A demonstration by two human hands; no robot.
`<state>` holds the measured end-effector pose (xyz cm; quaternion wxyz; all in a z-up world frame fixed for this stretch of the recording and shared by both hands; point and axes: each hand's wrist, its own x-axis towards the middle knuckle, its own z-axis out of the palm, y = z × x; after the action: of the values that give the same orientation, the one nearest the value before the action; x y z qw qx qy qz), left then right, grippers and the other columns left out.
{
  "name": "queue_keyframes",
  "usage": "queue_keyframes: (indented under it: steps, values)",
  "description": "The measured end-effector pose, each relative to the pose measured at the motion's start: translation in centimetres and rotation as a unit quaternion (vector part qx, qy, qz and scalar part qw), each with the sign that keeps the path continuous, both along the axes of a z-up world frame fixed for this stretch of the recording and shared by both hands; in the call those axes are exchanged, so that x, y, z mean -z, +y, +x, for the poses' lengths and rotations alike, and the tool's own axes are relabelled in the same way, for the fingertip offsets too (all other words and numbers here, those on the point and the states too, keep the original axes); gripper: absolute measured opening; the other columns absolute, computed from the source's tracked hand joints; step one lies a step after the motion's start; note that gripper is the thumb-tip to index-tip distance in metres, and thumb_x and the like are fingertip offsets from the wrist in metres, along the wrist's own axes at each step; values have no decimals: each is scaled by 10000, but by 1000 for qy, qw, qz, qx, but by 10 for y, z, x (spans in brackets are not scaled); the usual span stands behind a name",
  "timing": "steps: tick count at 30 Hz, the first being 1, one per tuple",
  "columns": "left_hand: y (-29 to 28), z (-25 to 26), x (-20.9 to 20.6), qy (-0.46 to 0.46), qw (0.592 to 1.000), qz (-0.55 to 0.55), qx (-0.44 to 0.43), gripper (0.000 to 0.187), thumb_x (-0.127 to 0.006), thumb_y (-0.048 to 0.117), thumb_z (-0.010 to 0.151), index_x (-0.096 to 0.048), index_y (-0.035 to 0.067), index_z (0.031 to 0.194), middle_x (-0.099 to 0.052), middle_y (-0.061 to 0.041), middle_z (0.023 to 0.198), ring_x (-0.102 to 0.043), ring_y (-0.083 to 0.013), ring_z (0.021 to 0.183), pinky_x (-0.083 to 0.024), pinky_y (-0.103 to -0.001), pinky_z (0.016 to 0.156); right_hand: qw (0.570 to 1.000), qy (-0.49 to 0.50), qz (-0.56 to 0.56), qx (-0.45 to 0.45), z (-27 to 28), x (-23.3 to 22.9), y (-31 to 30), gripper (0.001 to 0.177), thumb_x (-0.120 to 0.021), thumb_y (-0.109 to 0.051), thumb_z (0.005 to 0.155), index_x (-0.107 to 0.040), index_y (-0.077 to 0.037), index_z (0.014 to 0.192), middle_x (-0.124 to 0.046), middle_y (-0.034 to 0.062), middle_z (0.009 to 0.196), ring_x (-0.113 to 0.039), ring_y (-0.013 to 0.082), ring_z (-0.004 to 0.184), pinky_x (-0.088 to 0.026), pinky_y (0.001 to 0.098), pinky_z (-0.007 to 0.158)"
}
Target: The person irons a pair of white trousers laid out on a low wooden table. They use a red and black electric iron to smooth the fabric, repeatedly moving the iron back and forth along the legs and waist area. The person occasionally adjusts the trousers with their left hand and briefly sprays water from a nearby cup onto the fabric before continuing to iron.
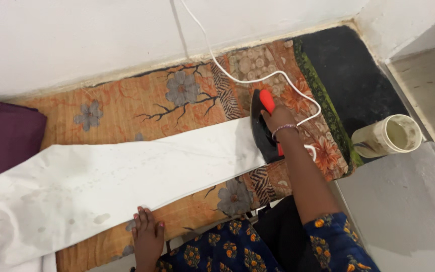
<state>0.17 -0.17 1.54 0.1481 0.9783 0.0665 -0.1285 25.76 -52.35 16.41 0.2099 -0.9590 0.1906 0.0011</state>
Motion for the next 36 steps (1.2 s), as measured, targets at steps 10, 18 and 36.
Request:
queue_keyframes:
  steps: [10,18,36]
  values:
    - [-4,8,-22,30,999,34,31,749,-413,522,991,-221,141,1607,-98,-95,1710,-110,-291,1567,-221,-509,1202,986,157,-49,-30,51,16,-15,666,-714,-551,927,-674,51,1209,-703,284,1170,-668,432,1124,-528,490,972]
    - [-16,8,-42,-1,997,77,23,764,-402,560,987,-261,128,1601,-162,-95,1711,-135,-270,1574,-235,-526,1195,987,139,-65,-53,-9,-28,7,639,-754,-474,851,-627,7,1252,-687,269,1176,-659,422,1114,-525,495,938]
    - [-18,42,-57,-260,949,73,-162,709,-438,399,1030,-393,-14,1605,-326,-255,1684,-276,-426,1573,-61,-710,1221,990,115,-76,-27,15,-17,1,696,-764,-458,857,-524,-46,1364,-676,228,1222,-662,413,1106,-516,507,939]
